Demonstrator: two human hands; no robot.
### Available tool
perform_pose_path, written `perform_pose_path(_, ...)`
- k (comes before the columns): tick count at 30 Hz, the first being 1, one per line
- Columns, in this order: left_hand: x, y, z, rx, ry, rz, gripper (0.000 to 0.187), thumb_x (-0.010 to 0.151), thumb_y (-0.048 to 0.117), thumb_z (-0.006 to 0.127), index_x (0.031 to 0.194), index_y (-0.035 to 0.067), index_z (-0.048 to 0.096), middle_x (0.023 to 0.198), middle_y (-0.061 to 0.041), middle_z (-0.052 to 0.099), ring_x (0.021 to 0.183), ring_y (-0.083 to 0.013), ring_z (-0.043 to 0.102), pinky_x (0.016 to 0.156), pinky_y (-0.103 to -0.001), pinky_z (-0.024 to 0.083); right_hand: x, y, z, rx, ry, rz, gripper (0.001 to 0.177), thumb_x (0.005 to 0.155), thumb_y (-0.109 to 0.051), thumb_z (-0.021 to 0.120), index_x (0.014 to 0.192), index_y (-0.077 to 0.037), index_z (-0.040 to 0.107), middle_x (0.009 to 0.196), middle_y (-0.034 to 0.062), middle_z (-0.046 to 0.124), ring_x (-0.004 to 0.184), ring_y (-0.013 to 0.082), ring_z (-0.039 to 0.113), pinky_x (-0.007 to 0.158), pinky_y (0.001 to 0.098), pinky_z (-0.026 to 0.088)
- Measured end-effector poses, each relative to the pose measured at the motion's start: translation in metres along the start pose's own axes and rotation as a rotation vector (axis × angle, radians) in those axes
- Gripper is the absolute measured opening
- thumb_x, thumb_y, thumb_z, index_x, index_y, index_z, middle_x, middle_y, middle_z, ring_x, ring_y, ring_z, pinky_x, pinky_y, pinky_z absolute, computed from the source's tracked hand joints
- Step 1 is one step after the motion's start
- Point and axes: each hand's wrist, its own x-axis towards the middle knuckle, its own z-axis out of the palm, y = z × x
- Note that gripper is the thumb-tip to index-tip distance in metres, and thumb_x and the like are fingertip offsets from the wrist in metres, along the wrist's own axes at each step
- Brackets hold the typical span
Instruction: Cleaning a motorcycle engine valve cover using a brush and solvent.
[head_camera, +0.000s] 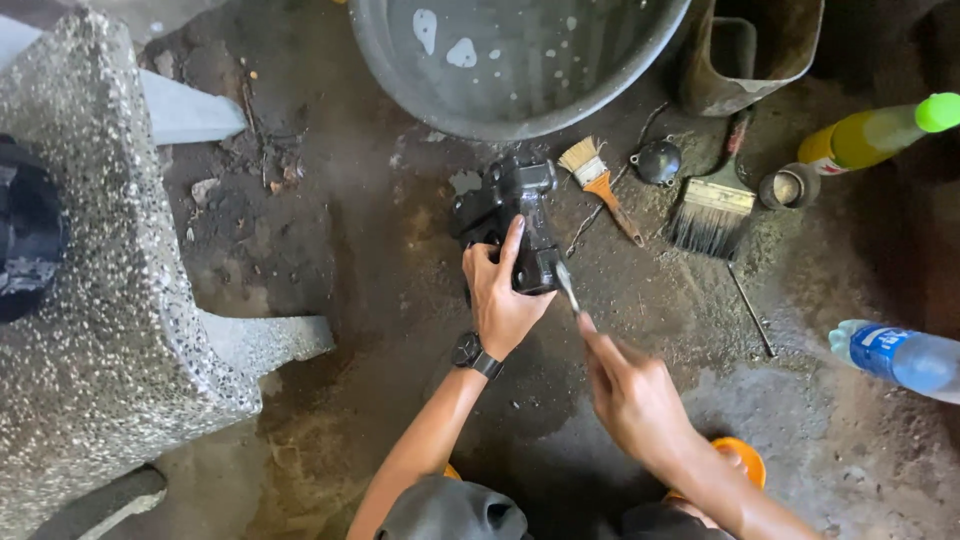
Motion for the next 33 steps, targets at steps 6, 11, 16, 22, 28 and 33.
perform_pose_path(6, 0.006, 0.007, 0.001, 0.006, 0.016, 0.019, 0.099, 0.067, 0.029, 0.093, 0.154, 0.016, 0.047, 0.1, -0.019, 0.048, 0.099, -0.0393, 0.05, 0.095, -0.052, 0.041, 0.012, 0.002, 0.001, -0.005, -0.027, 0.202, 0.045, 0.089, 0.002, 0.065, 0.134, -0.002, 0.062, 0.074, 0.0251, 0.065, 0.059, 0.0391, 0.067, 0.056, 0.0454, 0.053)
perform_pose_path(11, 0.006, 0.011, -0.018, 0.085, -0.027, 0.044, 0.097, 0.066, 0.029, 0.093, 0.152, 0.021, 0.049, 0.101, -0.018, 0.05, 0.101, -0.0396, 0.05, 0.101, -0.054, 0.038, -0.001, 0.013, -0.006, 0.036, 0.037, 0.118, 0.041, 0.091, -0.004, 0.066, 0.132, -0.008, 0.065, 0.076, 0.0237, 0.065, 0.057, 0.0352, 0.066, 0.055, 0.0408, 0.054)
perform_pose_path(16, 0.02, 0.019, -0.047, 0.053, -0.231, 0.029, 0.101, 0.06, 0.027, 0.091, 0.151, 0.02, 0.049, 0.099, -0.015, 0.055, 0.1, -0.0359, 0.054, 0.101, -0.054, 0.035, 0.016, 0.033, -0.014, 0.015, -0.086, 0.191, 0.043, 0.091, -0.005, 0.065, 0.134, -0.011, 0.066, 0.073, 0.0192, 0.067, 0.048, 0.0306, 0.063, 0.052, 0.0405, 0.054)
perform_pose_path(22, 0.029, 0.025, -0.054, 0.116, -0.431, 0.004, 0.099, 0.058, 0.029, 0.092, 0.148, 0.023, 0.052, 0.093, -0.015, 0.057, 0.095, -0.0351, 0.055, 0.097, -0.049, 0.038, 0.045, 0.081, -0.018, -0.177, 0.031, -0.018, 0.042, 0.094, -0.006, 0.066, 0.134, -0.018, 0.066, 0.078, 0.0109, 0.068, 0.055, 0.0257, 0.065, 0.053, 0.0409, 0.055)
perform_pose_path(28, 0.029, 0.019, -0.056, 0.094, -0.42, -0.013, 0.097, 0.06, 0.026, 0.09, 0.149, 0.022, 0.053, 0.093, -0.014, 0.057, 0.096, -0.0347, 0.055, 0.096, -0.047, 0.041, 0.076, 0.106, 0.003, -0.302, -0.01, -0.211, 0.046, 0.094, -0.008, 0.066, 0.138, -0.022, 0.065, 0.078, 0.0085, 0.063, 0.058, 0.0284, 0.062, 0.052, 0.0425, 0.053)
perform_pose_path(33, 0.028, 0.018, -0.061, 0.068, -0.401, -0.044, 0.094, 0.061, 0.025, 0.089, 0.148, 0.023, 0.055, 0.092, -0.011, 0.057, 0.095, -0.032, 0.056, 0.097, -0.046, 0.042, 0.074, 0.104, 0.007, -0.323, -0.026, -0.246, 0.055, 0.089, -0.005, 0.065, 0.141, -0.022, 0.063, 0.081, 0.007, 0.062, 0.057, 0.0288, 0.062, 0.051, 0.0422, 0.053)
